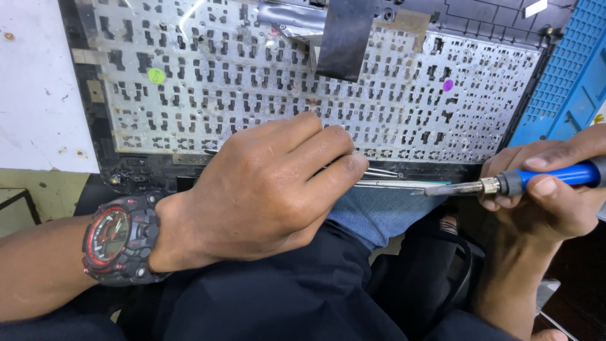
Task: The person uses a soldering iron and tweezers to work on the underside of a disassembled laptop keyboard. They apply heat to specific points on the metal frame and use tweezers to manipulate small components or solder.
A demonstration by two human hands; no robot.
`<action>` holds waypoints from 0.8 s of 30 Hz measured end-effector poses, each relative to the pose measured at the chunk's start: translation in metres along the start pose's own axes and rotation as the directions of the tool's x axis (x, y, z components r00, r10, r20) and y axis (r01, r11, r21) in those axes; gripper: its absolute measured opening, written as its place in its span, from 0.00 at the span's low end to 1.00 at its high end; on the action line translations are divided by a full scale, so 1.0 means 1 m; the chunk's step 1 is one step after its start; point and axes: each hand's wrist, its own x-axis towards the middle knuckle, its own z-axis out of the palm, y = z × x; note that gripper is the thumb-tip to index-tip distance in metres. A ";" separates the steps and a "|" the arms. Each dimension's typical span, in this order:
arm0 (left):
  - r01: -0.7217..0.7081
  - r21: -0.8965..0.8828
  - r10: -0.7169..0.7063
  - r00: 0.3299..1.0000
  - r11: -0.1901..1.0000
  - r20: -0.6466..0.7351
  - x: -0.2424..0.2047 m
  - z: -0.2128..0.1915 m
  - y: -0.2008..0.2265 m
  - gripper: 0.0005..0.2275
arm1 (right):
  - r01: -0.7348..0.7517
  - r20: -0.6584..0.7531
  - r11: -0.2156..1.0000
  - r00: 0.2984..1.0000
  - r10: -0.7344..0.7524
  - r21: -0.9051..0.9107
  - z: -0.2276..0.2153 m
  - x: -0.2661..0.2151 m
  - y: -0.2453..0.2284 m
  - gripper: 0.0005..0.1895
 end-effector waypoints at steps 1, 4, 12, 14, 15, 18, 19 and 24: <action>0.006 -0.012 -0.006 1.000 1.000 0.000 0.000 0.000 0.000 0.04 | -0.009 0.013 1.000 1.000 0.009 -0.020 -0.001 -0.001 -0.001 0.09; 0.013 -0.027 -0.013 1.000 1.000 0.005 -0.001 0.001 0.001 0.04 | -0.021 -0.048 0.999 0.999 0.020 -0.032 0.000 -0.010 0.004 0.07; 0.011 -0.027 -0.011 1.000 1.000 0.025 -0.002 0.001 0.000 0.05 | -0.046 -0.191 0.987 0.981 0.016 -0.153 -0.001 -0.022 0.006 0.07; 0.006 -0.031 -0.006 1.000 1.000 0.012 0.000 -0.001 0.000 0.04 | -0.010 -0.160 0.979 0.987 -0.024 -0.205 -0.002 -0.021 0.009 0.07; 0.007 -0.032 -0.006 1.000 0.999 0.014 0.001 -0.002 0.000 0.04 | -0.012 -0.162 0.979 0.987 -0.022 -0.205 -0.005 -0.023 0.009 0.07; 0.001 -0.020 -0.001 1.000 1.000 0.002 0.003 -0.004 0.000 0.05 | -0.003 -0.072 0.972 0.997 -0.014 -0.236 -0.013 -0.029 0.011 0.14; 0.003 -0.027 -0.003 1.000 1.000 0.002 0.003 -0.004 0.000 0.05 | -0.023 -0.056 0.989 0.998 0.015 -0.145 -0.014 -0.029 0.012 0.14; 0.020 -0.064 -0.019 1.000 0.998 0.017 0.004 -0.004 0.000 0.05 | -0.242 -0.104 0.950 0.969 0.225 -0.196 -0.016 -0.042 0.012 0.21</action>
